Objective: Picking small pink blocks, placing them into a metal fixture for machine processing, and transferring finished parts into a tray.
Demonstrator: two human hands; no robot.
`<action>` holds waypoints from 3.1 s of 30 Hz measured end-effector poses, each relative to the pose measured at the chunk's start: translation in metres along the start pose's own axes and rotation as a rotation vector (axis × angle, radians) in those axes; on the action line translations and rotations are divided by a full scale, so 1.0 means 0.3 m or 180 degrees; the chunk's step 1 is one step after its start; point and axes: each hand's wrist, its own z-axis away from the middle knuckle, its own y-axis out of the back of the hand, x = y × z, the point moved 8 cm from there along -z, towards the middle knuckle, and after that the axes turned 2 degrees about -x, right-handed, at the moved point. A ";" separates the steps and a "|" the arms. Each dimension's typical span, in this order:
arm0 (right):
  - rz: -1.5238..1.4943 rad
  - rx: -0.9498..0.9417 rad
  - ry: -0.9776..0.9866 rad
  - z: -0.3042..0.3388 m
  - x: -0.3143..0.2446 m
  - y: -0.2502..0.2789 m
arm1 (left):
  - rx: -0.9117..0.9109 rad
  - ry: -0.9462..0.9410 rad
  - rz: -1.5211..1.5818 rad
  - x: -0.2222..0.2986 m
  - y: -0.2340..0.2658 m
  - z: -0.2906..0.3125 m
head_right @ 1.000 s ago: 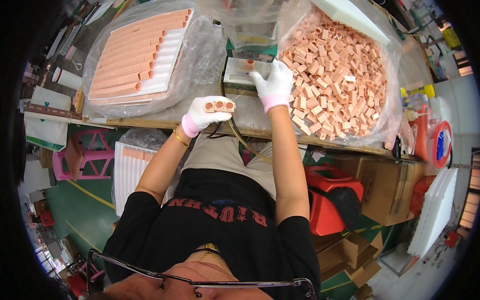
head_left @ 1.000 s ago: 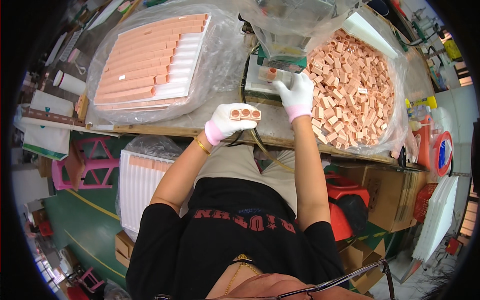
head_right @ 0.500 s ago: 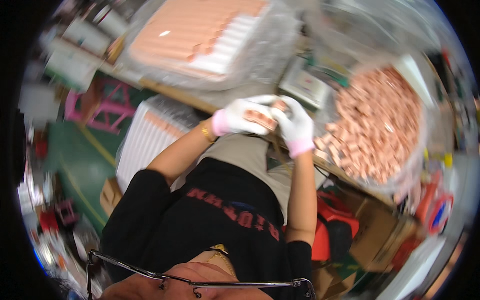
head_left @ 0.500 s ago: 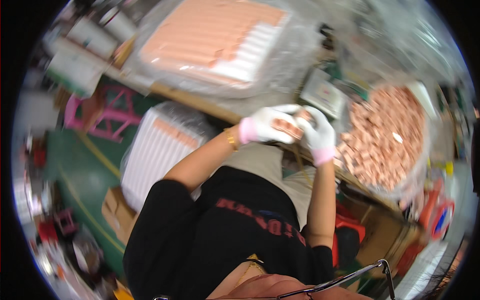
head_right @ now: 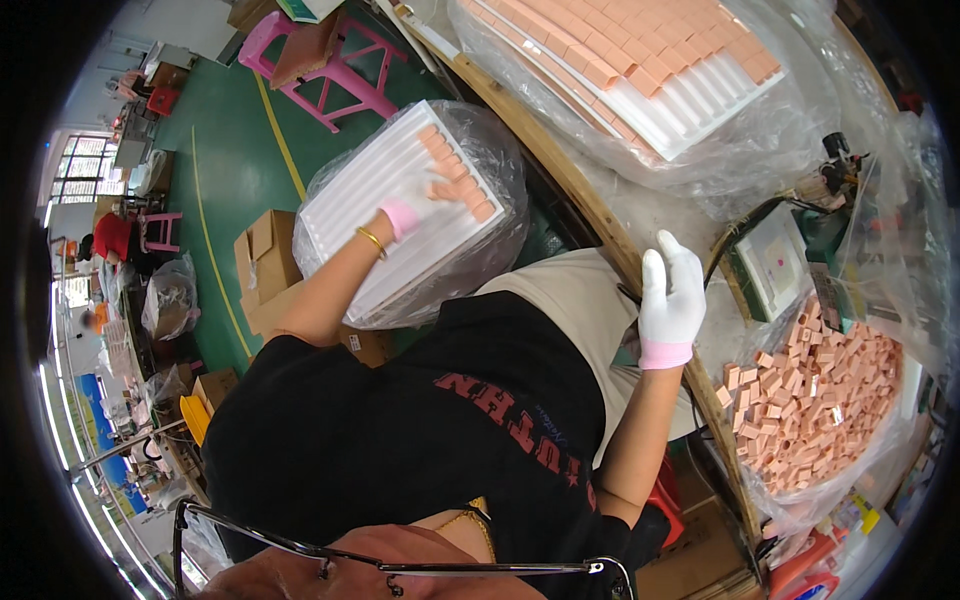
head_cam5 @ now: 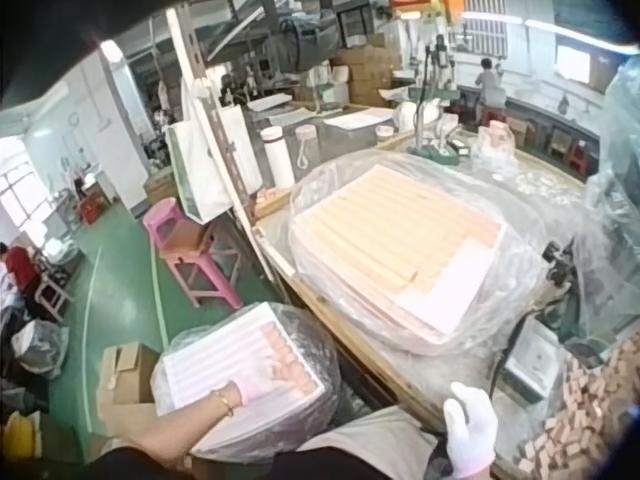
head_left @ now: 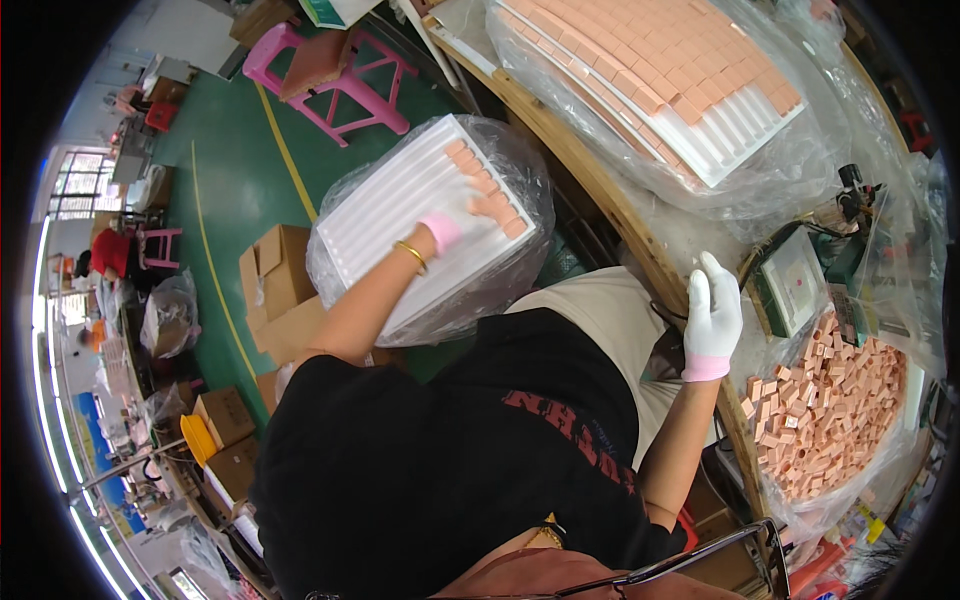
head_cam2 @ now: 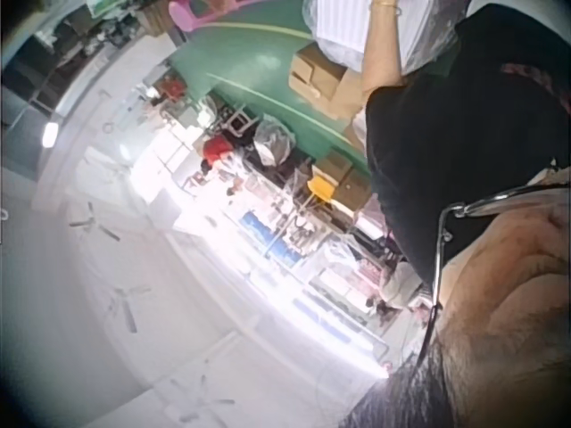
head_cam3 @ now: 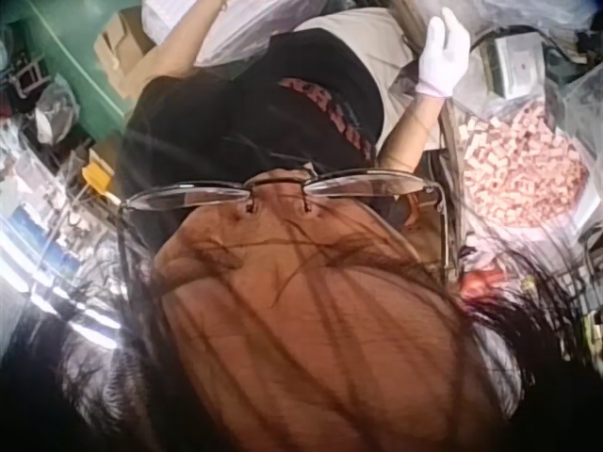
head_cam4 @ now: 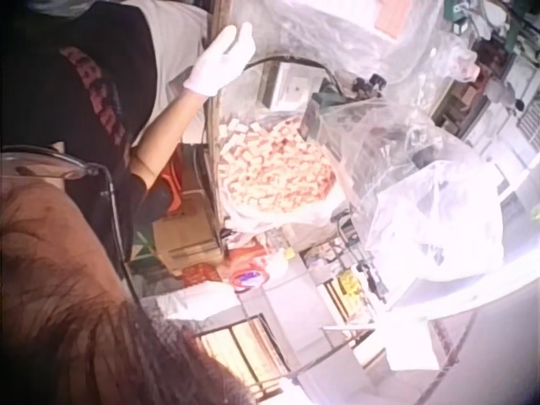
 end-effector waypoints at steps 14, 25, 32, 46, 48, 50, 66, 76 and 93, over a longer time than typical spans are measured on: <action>0.0190 -0.0243 0.0047 0.031 0.015 -0.024 | 0.1006 0.1472 -0.1115 -0.818 -0.019 -0.153; 0.0073 -0.0267 -0.0051 0.065 0.005 0.006 | 0.0197 0.2678 -0.1635 -0.128 -0.010 0.127; -0.0178 -0.0075 -0.0279 0.061 0.011 0.040 | 0.3221 0.1267 -0.0290 -0.275 0.025 0.144; 0.0033 0.0290 0.0062 0.144 -0.011 0.145 | 0.3213 0.0085 -0.0739 0.129 0.144 -0.057; 0.0265 0.0415 0.0006 0.159 -0.007 0.194 | 0.2757 -0.1241 -0.0733 0.538 0.189 -0.200; 0.0307 0.0477 0.0112 0.153 -0.005 0.213 | 0.1935 -0.2235 -0.1041 0.781 0.161 -0.310; 0.3330 0.1289 -0.0324 0.127 0.403 0.837 | 0.0343 -0.1996 -0.0481 0.916 0.103 -0.563; 0.2989 0.0672 -0.0396 0.045 0.399 0.749 | -0.1418 -0.0520 0.2236 1.077 -0.423 -0.430; -0.0643 0.1043 -0.0099 0.145 0.259 0.505 | -0.2036 -0.0767 0.2415 1.226 -0.751 -0.439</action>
